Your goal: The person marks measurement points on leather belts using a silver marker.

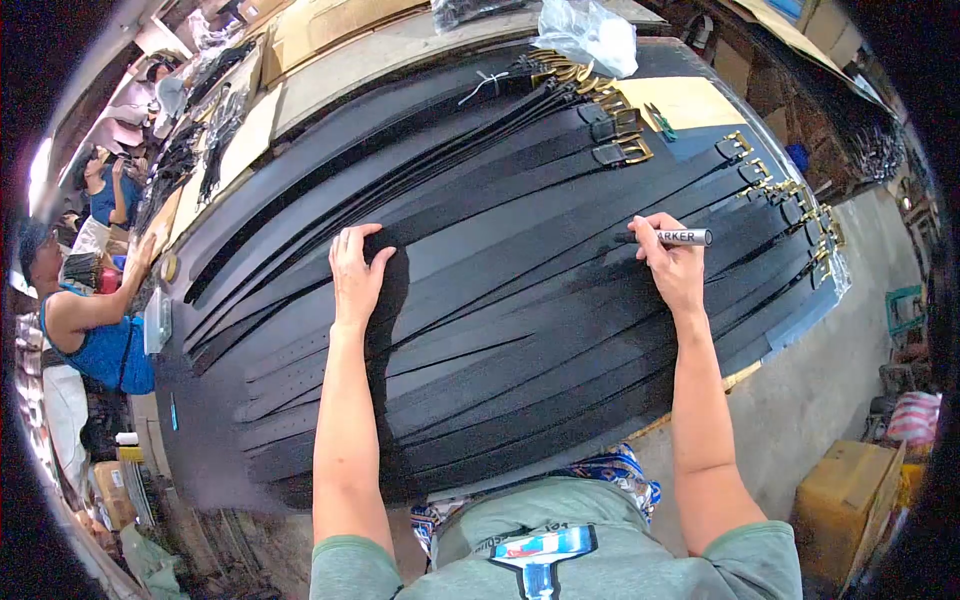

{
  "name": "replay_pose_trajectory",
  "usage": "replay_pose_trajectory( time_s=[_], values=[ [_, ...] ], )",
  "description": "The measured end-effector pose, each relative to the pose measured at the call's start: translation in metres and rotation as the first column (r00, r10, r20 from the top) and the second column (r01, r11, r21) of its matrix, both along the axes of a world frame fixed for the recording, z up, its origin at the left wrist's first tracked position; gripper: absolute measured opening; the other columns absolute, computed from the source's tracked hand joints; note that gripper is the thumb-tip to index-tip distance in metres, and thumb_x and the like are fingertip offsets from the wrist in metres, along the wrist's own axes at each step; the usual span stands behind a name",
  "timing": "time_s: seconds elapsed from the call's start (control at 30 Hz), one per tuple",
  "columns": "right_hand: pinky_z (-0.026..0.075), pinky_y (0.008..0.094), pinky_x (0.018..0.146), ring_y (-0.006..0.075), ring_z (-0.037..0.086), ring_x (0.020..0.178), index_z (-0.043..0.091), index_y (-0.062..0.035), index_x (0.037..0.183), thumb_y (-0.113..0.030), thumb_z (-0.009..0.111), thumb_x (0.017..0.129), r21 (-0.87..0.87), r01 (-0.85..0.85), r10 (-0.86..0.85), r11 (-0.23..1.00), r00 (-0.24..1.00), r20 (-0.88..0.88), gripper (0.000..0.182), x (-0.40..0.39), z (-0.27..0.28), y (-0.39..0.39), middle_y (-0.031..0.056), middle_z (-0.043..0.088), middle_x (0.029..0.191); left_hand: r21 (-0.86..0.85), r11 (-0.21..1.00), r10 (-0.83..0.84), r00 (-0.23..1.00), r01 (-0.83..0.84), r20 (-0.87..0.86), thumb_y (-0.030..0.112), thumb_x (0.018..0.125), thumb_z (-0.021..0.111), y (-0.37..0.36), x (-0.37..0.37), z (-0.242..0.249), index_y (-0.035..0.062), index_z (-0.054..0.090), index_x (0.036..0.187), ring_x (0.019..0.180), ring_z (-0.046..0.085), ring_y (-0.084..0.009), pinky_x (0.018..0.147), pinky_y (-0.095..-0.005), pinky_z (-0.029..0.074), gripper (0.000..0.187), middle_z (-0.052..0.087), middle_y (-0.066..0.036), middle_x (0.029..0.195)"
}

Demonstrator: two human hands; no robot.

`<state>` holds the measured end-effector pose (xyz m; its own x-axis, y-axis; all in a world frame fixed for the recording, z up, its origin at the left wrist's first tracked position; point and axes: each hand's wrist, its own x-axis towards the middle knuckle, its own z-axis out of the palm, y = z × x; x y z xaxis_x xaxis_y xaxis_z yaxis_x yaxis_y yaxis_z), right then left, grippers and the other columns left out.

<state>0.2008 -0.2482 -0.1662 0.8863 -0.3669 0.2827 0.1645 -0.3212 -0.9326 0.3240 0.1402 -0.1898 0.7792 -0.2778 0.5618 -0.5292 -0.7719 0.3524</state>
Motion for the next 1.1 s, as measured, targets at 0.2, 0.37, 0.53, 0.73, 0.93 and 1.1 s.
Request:
replay_pose_trajectory(
  time_s=[0.2,0.37,0.53,0.73,0.93,1.1],
  values=[
    [0.039,0.0210,0.053,0.0031,0.051,0.057,0.066,-0.0008,0.082,-0.017,0.065,0.091,0.033,0.019,-0.019,0.999,1.000,0.012,0.019,0.000,-0.001,0.000,-0.0023,0.058,0.063,0.012,0.998,-0.057,0.995,0.058,-0.087,0.014,0.072,0.076,0.007,-0.006,0.009,0.0080,0.063,0.104,0.101,0.055,-0.0283,0.090,-0.0394,0.041,0.034,0.059,-0.008,0.100],
    [0.043,0.0210,0.058,0.0042,0.055,0.063,0.066,-0.0009,0.088,-0.016,0.065,0.091,-0.008,0.014,-0.014,1.000,1.000,-0.008,0.015,0.000,0.006,0.001,-0.0013,0.060,0.068,0.019,0.993,-0.108,0.980,0.113,-0.170,0.018,0.069,0.080,0.013,-0.014,0.016,0.0091,0.068,0.098,0.101,0.055,-0.0265,0.089,-0.0391,0.041,0.032,0.059,-0.006,0.098],
    [0.047,0.0218,0.063,0.0056,0.058,0.071,0.064,-0.0028,0.087,-0.015,0.067,0.089,0.076,-0.144,0.147,0.987,0.988,-0.045,0.013,-0.002,0.049,0.049,-0.0001,0.063,0.075,0.053,0.995,-0.073,0.978,0.085,-0.197,0.021,0.070,0.079,0.014,-0.012,0.015,0.0089,0.068,0.108,0.107,0.052,-0.0264,0.096,-0.0403,0.039,0.042,0.059,-0.007,0.105],
    [0.046,0.0209,0.058,0.0050,0.060,0.071,0.062,-0.0037,0.086,-0.016,0.070,0.087,0.097,-0.523,0.531,0.847,0.837,-0.130,0.015,0.030,0.033,0.133,-0.0013,0.064,0.074,-0.114,0.922,-0.386,0.907,0.371,-0.168,0.016,0.069,0.079,-0.013,-0.030,0.048,0.0077,0.062,0.122,0.115,0.053,-0.0283,0.100,-0.0373,0.041,0.057,0.059,-0.011,0.122],
    [0.042,0.0217,0.051,0.0059,0.058,0.060,0.060,-0.0043,0.076,-0.021,0.069,0.088,0.282,-0.501,0.521,0.818,0.854,0.008,0.023,0.075,0.037,0.193,0.0016,0.063,0.067,-0.497,0.841,-0.498,0.667,0.216,-0.553,0.015,0.084,0.073,-0.016,-0.034,0.050,-0.0014,0.063,0.099,0.072,0.057,-0.0099,0.069,-0.0267,0.048,0.024,0.062,-0.002,0.077],
    [0.039,0.0207,0.049,0.0045,0.052,0.053,0.060,-0.0074,0.070,-0.022,0.070,0.087,0.345,-0.533,0.563,0.773,0.826,0.014,0.025,0.096,0.033,0.185,0.0001,0.062,0.065,-0.557,0.806,-0.545,0.616,0.199,-0.569,0.026,0.096,0.060,-0.020,-0.036,0.049,0.0003,0.058,0.079,0.060,0.050,-0.0081,0.057,-0.0256,0.042,0.031,0.056,-0.001,0.065]
  ],
)
